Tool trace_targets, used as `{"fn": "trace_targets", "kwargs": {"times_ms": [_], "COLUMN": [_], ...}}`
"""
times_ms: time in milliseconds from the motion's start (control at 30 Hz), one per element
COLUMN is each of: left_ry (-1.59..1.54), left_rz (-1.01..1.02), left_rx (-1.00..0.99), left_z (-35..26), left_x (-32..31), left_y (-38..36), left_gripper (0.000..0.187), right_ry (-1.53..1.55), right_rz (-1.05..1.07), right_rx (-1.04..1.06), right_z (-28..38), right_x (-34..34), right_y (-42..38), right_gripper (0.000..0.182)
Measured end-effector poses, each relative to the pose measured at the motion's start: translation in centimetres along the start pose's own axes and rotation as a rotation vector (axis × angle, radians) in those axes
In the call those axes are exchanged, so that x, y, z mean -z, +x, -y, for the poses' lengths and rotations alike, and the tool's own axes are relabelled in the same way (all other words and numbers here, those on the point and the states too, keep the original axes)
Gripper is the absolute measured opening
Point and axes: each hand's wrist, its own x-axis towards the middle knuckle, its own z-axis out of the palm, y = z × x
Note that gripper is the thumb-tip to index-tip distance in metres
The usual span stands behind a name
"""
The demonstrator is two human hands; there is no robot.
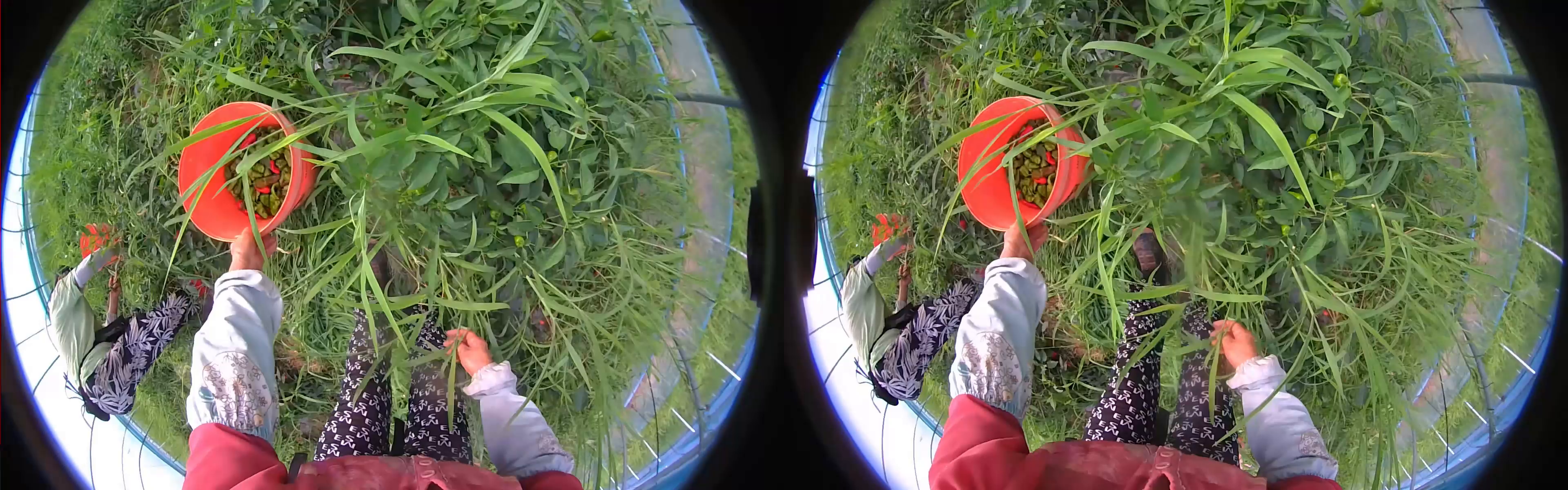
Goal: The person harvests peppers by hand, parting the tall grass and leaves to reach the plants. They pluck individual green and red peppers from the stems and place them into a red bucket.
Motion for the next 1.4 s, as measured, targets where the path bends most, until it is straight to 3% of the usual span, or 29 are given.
{"fn": "trace_targets", "kwargs": {"times_ms": [33,133,233,300,367,500,567,600,633,700,733,833,900,933,967,1033,1100,1133,1167,1200,1233,1267,1400], "left_ry": [-0.016,0.027,0.051,-0.005,-0.013,-0.042,-0.055,-0.064,-0.070,-0.126,-0.148,-0.148,-0.231,-0.229,-0.256,-0.380,-0.321,-0.314,-0.307,-0.522,-0.386,-0.400,-0.263], "left_rz": [0.026,-0.149,-0.118,-0.149,-0.134,-0.122,-0.130,-0.135,-0.165,-0.188,-0.213,-0.217,-0.335,-0.350,-0.261,-0.286,-0.434,-0.485,-0.540,-0.560,-0.380,-0.489,-0.608], "left_rx": [0.063,0.144,0.174,0.178,0.158,0.020,0.074,0.061,0.059,0.079,0.077,0.059,0.061,-0.084,-0.161,-0.035,-0.019,-0.078,-0.136,-0.185,-0.092,-0.177,-0.256], "left_z": [0.2,-0.5,-0.5,-0.6,-0.7,-0.1,-0.5,-0.2,0.5,0.4,0.3,0.4,-0.1,4.2,4.1,1.7,-1.8,-1.6,-1.4,-0.8,0.5,3.7,7.0], "left_x": [0.4,-1.4,-0.9,-0.7,-0.2,0.8,-0.4,-0.8,-0.1,-0.5,-0.9,-1.6,-2.6,-0.7,-1.3,-2.4,-4.1,-4.1,-4.3,-4.7,-3.6,-4.0,-4.8], "left_y": [0.5,-1.8,-1.5,-1.4,-0.6,0.1,-0.1,0.5,0.3,-0.3,-0.2,-1.1,-1.9,2.7,1.9,-0.6,-4.0,-4.1,-4.0,-3.2,-2.4,1.0,4.3], "left_gripper": [0.031,0.030,0.031,0.030,0.030,0.028,0.030,0.031,0.031,0.032,0.033,0.034,0.034,0.032,0.022,0.023,0.026,0.026,0.028,0.027,0.021,0.017,0.027], "right_ry": [0.003,0.199,-0.051,0.026,0.336,0.350,0.178,1.017,1.010,-0.218,0.220,0.084,-0.118,-0.152,-0.190,-0.228,-0.016,-0.285,-0.184,-0.337,-0.335,-0.398,-0.441], "right_rz": [0.002,0.059,0.041,0.057,0.080,0.077,-0.020,0.076,0.092,0.072,0.182,0.187,0.156,0.213,0.271,0.285,0.315,0.236,0.304,0.251,0.243,0.241,0.241], "right_rx": [0.019,-0.030,0.213,0.198,0.015,0.090,0.082,-0.186,-0.203,0.170,0.193,0.103,0.125,0.154,0.178,0.159,0.094,0.190,0.223,0.179,0.158,0.168,0.153], "right_z": [0.4,1.2,1.5,0.5,-0.3,-1.4,0.9,1.5,1.2,6.1,0.8,6.5,7.2,7.5,7.6,7.3,6.3,7.8,6.2,8.0,7.5,8.4,7.6], "right_x": [-0.5,-1.2,-2.4,-2.3,-2.9,-4.0,-5.2,-5.7,-6.6,-9.2,-8.6,-12.8,-15.7,-16.7,-17.4,-18.4,-18.6,-19.9,-19.2,-20.4,-20.2,-20.7,-20.8], "right_y": [0.2,0.4,0.5,1.3,2.2,3.4,3.5,4.9,4.7,2.1,6.3,3.3,2.5,2.4,2.2,2.6,3.6,2.3,3.7,2.4,2.7,2.2,3.5], "right_gripper": [0.018,0.016,0.023,0.021,0.020,0.019,0.021,0.023,0.023,0.028,0.027,0.025,0.028,0.029,0.029,0.030,0.031,0.030,0.030,0.031,0.033,0.032,0.031]}}
